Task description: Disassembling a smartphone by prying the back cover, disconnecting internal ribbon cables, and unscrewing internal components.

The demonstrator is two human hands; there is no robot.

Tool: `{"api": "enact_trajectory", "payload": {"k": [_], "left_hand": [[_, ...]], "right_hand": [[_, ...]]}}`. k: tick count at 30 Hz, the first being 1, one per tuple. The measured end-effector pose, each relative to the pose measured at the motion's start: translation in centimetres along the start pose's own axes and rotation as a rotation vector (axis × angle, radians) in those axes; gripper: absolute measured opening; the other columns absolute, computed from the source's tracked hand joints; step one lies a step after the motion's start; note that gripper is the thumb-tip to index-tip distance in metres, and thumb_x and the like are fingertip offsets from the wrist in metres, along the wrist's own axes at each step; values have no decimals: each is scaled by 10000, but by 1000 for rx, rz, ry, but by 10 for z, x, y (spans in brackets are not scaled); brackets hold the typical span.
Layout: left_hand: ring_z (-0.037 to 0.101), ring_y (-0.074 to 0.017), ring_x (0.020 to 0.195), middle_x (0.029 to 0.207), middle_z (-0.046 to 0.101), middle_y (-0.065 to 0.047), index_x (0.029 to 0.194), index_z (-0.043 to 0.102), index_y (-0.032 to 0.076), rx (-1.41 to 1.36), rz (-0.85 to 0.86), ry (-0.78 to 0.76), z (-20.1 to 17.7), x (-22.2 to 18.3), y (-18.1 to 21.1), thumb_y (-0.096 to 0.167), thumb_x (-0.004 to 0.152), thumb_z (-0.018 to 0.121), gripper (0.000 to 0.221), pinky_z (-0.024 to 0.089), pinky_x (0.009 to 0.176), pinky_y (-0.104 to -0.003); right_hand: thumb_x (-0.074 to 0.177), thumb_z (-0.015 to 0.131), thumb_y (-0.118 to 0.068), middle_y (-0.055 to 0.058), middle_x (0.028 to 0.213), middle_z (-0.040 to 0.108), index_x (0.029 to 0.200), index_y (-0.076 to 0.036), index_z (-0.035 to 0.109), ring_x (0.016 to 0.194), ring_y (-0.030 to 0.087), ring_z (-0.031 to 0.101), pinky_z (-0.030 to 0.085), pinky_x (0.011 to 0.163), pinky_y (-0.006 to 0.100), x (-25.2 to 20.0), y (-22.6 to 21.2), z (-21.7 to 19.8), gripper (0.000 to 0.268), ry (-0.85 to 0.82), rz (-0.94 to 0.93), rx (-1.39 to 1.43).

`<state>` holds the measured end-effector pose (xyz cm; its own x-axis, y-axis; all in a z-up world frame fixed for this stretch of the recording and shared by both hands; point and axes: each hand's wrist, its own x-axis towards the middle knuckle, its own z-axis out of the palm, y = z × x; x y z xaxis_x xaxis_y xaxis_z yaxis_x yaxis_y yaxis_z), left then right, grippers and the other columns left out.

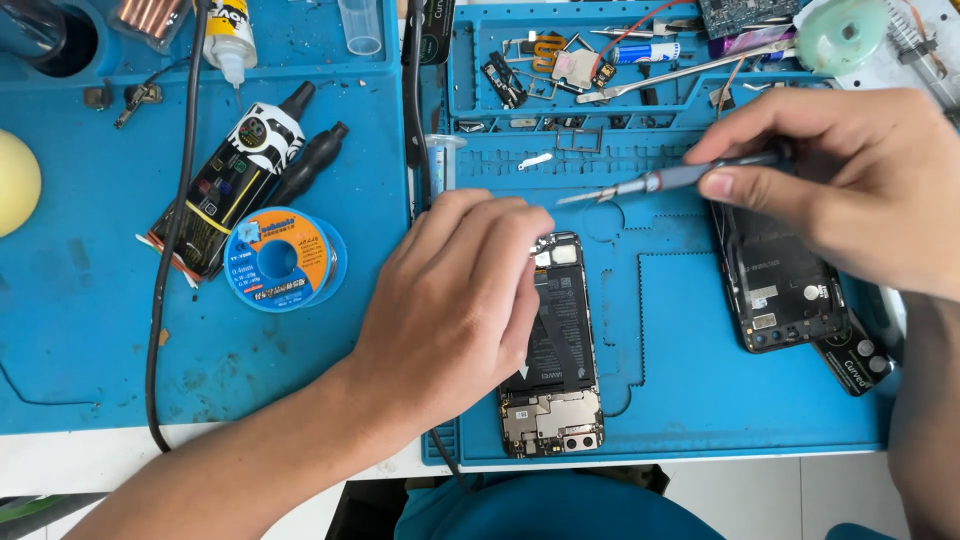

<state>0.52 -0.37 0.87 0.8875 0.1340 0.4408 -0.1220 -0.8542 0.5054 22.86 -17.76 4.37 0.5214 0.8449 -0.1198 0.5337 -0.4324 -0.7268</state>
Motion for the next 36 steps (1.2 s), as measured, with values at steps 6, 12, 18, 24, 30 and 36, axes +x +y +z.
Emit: {"api": "enact_trajectory", "payload": {"k": [6,12,18,24,30,36], "left_hand": [[562,-393,1057,1240,618,-213,1097,684,34,192,117,-101,5,1,1,-69,826,703,291,496,747,-482],[551,-401,1041,1241,612,-232,1064,730,32,206,100,-115,6,3,2,-15,833,703,237,471,725,-514],[549,-390,1008,1197,603,-216,1125,734,43,207,105,-134,7,4,2,-68,838,623,327,456,711,-497],[554,-383,1022,1207,623,-210,1185,682,-2,177,108,-165,8,8,1,22,890,676,296,474,754,-500],[553,-358,969,1143,629,-157,1181,702,-8,147,60,-221,11,17,2,102,992,680,220,463,746,-477],[540,-329,961,1134,611,-134,1206,685,6,69,-67,-253,15,23,5,115,992,672,240,456,809,-461]], "right_hand": [[1009,775,4,107,914,691,1148,15,739,813,158,584,439,721,252,2,18,-9,144,96,9,-45],[1000,765,-89,47,914,713,1157,-58,737,793,125,588,445,723,256,1,14,-9,163,53,45,-68],[1034,719,-57,62,850,671,1217,-50,696,769,117,581,449,723,239,-1,13,-9,185,45,6,-24],[1080,491,-56,121,821,655,1452,18,576,767,156,602,481,741,272,-2,11,-6,389,-41,-9,152],[1065,440,-60,162,847,569,1156,56,594,611,236,581,448,587,315,-5,4,-3,213,-21,164,484],[999,426,-136,99,883,611,1050,-30,614,548,207,603,463,520,326,-2,-2,1,222,-106,222,449]]}}
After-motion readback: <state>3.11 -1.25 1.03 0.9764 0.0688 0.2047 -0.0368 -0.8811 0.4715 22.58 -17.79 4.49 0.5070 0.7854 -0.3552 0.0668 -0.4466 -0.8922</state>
